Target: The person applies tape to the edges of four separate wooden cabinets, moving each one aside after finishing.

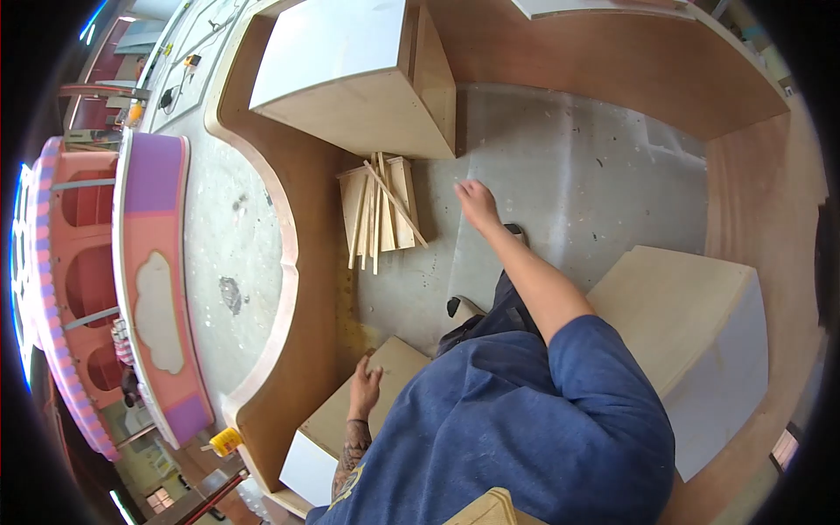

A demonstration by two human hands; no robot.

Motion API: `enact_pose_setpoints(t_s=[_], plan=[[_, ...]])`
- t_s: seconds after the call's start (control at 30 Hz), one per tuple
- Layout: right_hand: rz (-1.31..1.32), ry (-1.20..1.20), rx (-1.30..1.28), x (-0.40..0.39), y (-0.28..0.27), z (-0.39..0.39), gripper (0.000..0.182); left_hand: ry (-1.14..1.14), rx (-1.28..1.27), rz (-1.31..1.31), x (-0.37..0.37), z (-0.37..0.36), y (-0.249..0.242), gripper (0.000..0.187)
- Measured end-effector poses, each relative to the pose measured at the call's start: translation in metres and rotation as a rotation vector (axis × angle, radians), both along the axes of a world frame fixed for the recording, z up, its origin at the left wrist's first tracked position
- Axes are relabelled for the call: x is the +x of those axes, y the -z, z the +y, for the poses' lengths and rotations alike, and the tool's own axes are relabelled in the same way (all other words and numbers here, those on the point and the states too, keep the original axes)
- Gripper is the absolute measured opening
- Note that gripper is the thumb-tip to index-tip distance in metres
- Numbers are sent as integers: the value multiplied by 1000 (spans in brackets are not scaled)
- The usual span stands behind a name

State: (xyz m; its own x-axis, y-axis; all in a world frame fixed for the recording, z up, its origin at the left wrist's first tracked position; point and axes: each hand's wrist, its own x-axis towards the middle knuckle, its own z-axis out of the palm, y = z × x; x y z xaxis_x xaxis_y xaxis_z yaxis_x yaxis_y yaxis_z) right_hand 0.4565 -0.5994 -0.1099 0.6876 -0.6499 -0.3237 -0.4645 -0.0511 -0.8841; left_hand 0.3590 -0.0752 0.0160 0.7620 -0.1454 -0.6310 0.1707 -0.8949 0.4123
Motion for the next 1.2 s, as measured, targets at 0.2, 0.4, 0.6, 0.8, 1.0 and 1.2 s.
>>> enact_pose_setpoints(t_s=[0.2, 0.4, 0.6, 0.8, 1.0, 1.2], plan=[[-248, 228, 24, 189, -49, -40, 87, -120, 156, 247, -52, 19, -20, 64], [-411, 440, 92, 276, -91, -60, 90, -119, 373, 448, -21, -78, -97, 59], [-337, 414, 45, 293, -82, -61, 72, -376, 221, 391, 46, -160, -116, 60], [-366, 395, 148, 291, -83, -59, 67, -165, 163, 307, 85, -188, -110, 54], [-338, 459, 48, 299, -82, -56, 61, -34, 181, 298, 98, -205, -102, 53], [-390, 415, 136, 294, -77, -63, 56, -37, 152, 301, 98, -213, -95, 54]])
